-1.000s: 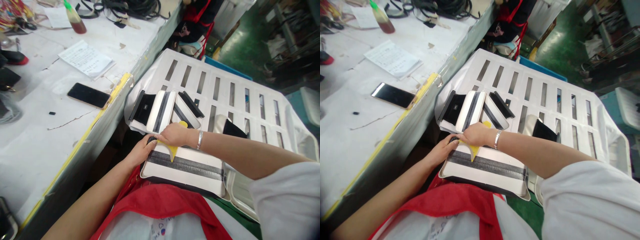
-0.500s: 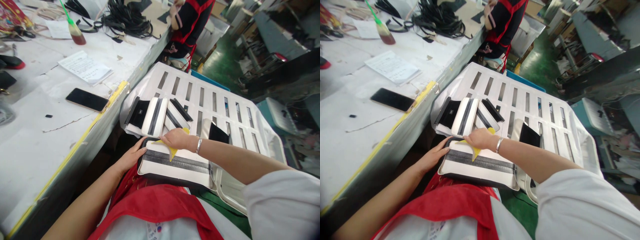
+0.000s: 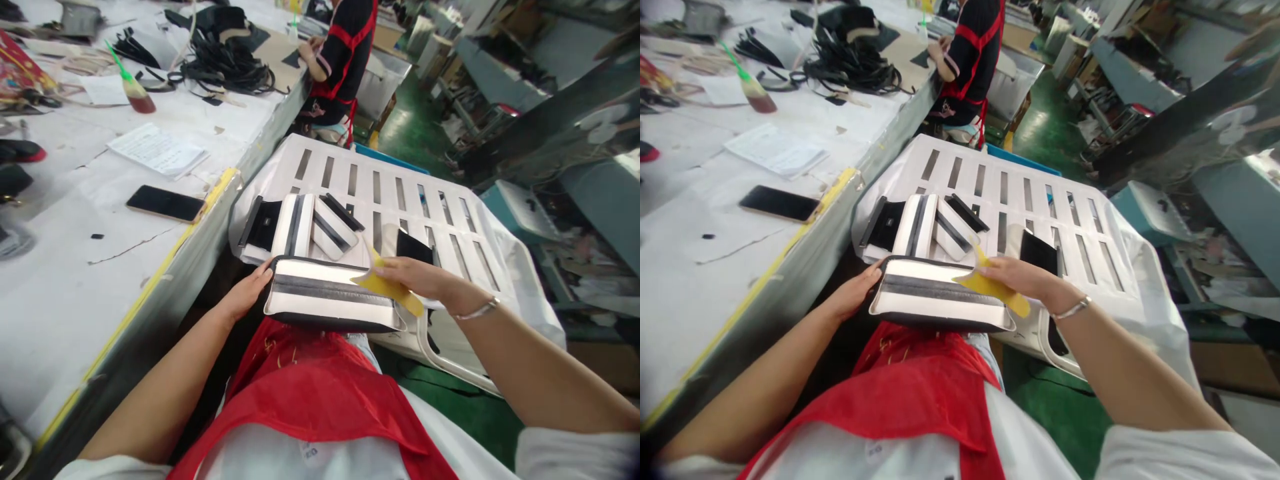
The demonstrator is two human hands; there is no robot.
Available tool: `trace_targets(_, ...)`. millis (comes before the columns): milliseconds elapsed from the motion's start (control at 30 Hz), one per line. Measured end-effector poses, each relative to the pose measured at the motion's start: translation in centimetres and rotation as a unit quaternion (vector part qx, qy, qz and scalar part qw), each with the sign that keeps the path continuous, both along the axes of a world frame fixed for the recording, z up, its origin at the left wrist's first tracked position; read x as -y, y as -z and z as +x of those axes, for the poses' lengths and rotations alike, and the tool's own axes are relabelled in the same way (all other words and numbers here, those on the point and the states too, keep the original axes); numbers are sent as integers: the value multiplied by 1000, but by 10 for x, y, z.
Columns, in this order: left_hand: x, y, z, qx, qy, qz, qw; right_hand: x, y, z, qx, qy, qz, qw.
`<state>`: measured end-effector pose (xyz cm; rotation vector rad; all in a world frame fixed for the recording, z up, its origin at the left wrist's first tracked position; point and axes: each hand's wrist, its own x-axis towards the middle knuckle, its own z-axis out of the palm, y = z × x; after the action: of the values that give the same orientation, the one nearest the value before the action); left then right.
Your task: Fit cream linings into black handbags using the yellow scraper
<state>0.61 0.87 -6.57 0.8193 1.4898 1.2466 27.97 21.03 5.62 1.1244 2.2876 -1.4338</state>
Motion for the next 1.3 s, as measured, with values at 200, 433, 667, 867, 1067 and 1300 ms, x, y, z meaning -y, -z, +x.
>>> trace_targets(200,41,-14,2,24,-87,-74,993,76,8,31,-35,100,-226,968)
trace_targets(433,55,-11,34,300,-42,-30,952,135,36,-10,-57,111,-295,947)
trace_targets(667,44,5,47,421,-56,35,905,181,77,-52,-117,229,-311,915)
trace_targets(867,42,7,46,428,-78,42,899,194,84,-77,-89,217,-404,884)
trace_targets(1067,37,6,6,334,66,-50,939,189,87,-88,-71,132,-448,881)
trace_targets(1300,21,2,-17,358,123,-111,919,209,105,-105,-146,194,-515,822)
